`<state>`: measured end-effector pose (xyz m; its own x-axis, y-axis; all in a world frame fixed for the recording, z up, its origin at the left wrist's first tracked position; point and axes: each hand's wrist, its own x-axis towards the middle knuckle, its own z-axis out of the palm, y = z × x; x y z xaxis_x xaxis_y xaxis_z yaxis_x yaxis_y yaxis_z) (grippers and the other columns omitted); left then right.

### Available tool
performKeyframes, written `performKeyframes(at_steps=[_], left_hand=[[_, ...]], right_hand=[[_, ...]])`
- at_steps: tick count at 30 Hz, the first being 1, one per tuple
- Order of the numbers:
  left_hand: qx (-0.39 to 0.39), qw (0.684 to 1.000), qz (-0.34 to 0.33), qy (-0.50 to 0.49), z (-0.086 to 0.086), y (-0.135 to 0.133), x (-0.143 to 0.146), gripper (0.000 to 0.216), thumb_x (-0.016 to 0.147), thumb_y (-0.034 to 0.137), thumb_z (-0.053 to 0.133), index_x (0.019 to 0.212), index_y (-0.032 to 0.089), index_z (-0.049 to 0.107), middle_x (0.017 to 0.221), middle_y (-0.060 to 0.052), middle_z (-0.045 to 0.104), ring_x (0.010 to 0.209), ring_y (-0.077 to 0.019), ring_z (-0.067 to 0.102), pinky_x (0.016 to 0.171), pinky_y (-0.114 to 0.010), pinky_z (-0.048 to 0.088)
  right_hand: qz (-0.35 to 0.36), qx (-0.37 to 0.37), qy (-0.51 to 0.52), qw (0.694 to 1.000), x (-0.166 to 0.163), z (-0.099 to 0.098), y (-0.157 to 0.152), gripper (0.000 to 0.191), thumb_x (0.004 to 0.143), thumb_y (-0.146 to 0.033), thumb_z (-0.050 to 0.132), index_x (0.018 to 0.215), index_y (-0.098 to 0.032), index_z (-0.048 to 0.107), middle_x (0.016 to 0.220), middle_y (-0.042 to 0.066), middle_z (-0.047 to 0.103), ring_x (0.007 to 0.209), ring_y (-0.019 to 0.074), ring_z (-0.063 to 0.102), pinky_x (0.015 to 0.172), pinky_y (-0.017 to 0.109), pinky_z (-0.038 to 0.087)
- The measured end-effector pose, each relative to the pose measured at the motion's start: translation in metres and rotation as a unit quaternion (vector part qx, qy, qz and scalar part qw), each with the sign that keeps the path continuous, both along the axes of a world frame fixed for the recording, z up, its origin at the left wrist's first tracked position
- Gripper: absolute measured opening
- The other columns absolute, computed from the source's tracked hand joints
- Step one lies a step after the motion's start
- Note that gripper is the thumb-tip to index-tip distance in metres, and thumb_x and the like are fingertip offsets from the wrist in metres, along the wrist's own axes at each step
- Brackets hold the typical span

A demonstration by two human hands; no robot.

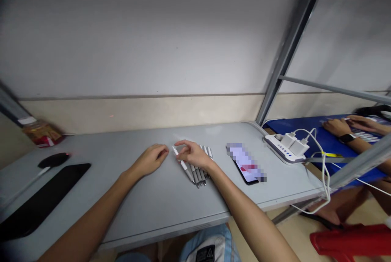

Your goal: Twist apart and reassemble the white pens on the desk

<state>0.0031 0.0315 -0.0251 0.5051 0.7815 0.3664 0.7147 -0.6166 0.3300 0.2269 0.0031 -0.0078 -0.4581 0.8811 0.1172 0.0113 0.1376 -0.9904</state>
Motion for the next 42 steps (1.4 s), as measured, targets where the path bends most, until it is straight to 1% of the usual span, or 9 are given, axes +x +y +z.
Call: performKeyframes(at_steps=[4,8,14,22,26,30,33,37,42], left_hand=[[-0.003,1.0,0.007,-0.006,-0.003,0.004,-0.006,0.018,0.09,0.024,0.042,0.081,0.019,0.056,0.076,-0.002,0.06,0.074,-0.0161,0.054,0.071,-0.028,0.039],[-0.005,1.0,0.014,-0.012,-0.005,0.007,-0.011,0.018,0.089,0.024,0.042,0.079,0.019,0.056,0.076,-0.002,0.06,0.073,-0.0158,0.053,0.07,-0.027,0.039],[-0.009,0.999,0.019,-0.024,-0.004,0.006,-0.011,0.018,0.088,0.024,0.043,0.079,0.019,0.058,0.076,-0.002,0.06,0.073,-0.0159,0.053,0.069,-0.027,0.039],[-0.007,0.999,0.018,-0.026,-0.003,0.004,-0.012,0.018,0.087,0.023,0.044,0.077,0.018,0.058,0.071,-0.001,0.057,0.068,-0.0144,0.05,0.066,-0.026,0.038],[-0.007,0.999,0.016,-0.028,-0.004,0.005,-0.014,0.019,0.088,0.025,0.043,0.078,0.019,0.058,0.073,-0.002,0.059,0.07,-0.0148,0.052,0.068,-0.026,0.039],[-0.009,0.999,0.018,-0.027,-0.003,0.006,-0.016,0.019,0.088,0.025,0.043,0.078,0.018,0.058,0.074,-0.002,0.06,0.07,-0.0149,0.053,0.068,-0.026,0.039],[-0.007,0.999,0.026,-0.028,-0.001,0.007,-0.02,0.019,0.088,0.025,0.044,0.078,0.018,0.059,0.075,-0.002,0.06,0.071,-0.0151,0.053,0.068,-0.027,0.039],[-0.006,0.999,0.042,-0.027,0.0,0.013,-0.031,0.018,0.087,0.025,0.045,0.078,0.018,0.058,0.074,-0.002,0.06,0.07,-0.0149,0.053,0.067,-0.026,0.038],[-0.005,0.997,0.07,-0.022,-0.002,0.02,-0.046,0.018,0.086,0.026,0.044,0.078,0.018,0.057,0.074,-0.002,0.06,0.069,-0.0151,0.052,0.067,-0.026,0.038]], right_hand=[[-0.018,0.055,-0.081,0.995,0.005,-0.008,0.008,0.032,0.071,-0.019,0.067,0.102,-0.015,0.066,0.069,-0.002,0.061,0.061,0.0103,0.053,0.062,0.023,0.043],[-0.031,0.106,-0.141,0.984,0.004,-0.015,0.011,0.033,0.073,-0.02,0.063,0.105,-0.014,0.066,0.074,0.0,0.064,0.067,0.012,0.057,0.065,0.023,0.044],[-0.09,0.176,-0.247,0.949,0.005,-0.017,0.009,0.029,0.074,-0.022,0.064,0.102,-0.014,0.068,0.076,0.002,0.068,0.067,0.0128,0.059,0.064,0.023,0.044],[-0.097,0.244,-0.325,0.909,0.004,-0.018,0.01,0.029,0.075,-0.026,0.069,0.103,-0.017,0.068,0.077,0.001,0.069,0.068,0.0137,0.058,0.068,0.025,0.041],[-0.09,0.275,-0.339,0.895,0.004,-0.017,0.008,0.026,0.076,-0.027,0.07,0.101,-0.019,0.068,0.083,0.001,0.068,0.077,0.0159,0.058,0.074,0.026,0.039],[-0.094,0.284,-0.365,0.882,0.005,-0.018,0.007,0.034,0.076,-0.028,0.072,0.109,-0.022,0.066,0.095,0.004,0.065,0.093,0.0202,0.056,0.083,0.032,0.036],[-0.109,0.29,-0.39,0.867,0.007,-0.018,0.007,0.033,0.076,-0.032,0.072,0.107,-0.024,0.066,0.105,0.006,0.061,0.103,0.0245,0.051,0.086,0.037,0.032],[-0.102,0.288,-0.401,0.864,0.01,-0.016,0.006,0.027,0.078,-0.034,0.071,0.103,-0.024,0.068,0.107,0.007,0.061,0.104,0.0248,0.049,0.085,0.038,0.03],[-0.093,0.293,-0.405,0.861,0.011,-0.012,0.005,0.028,0.079,-0.037,0.069,0.104,-0.023,0.068,0.102,0.006,0.065,0.101,0.0239,0.05,0.084,0.037,0.029]])
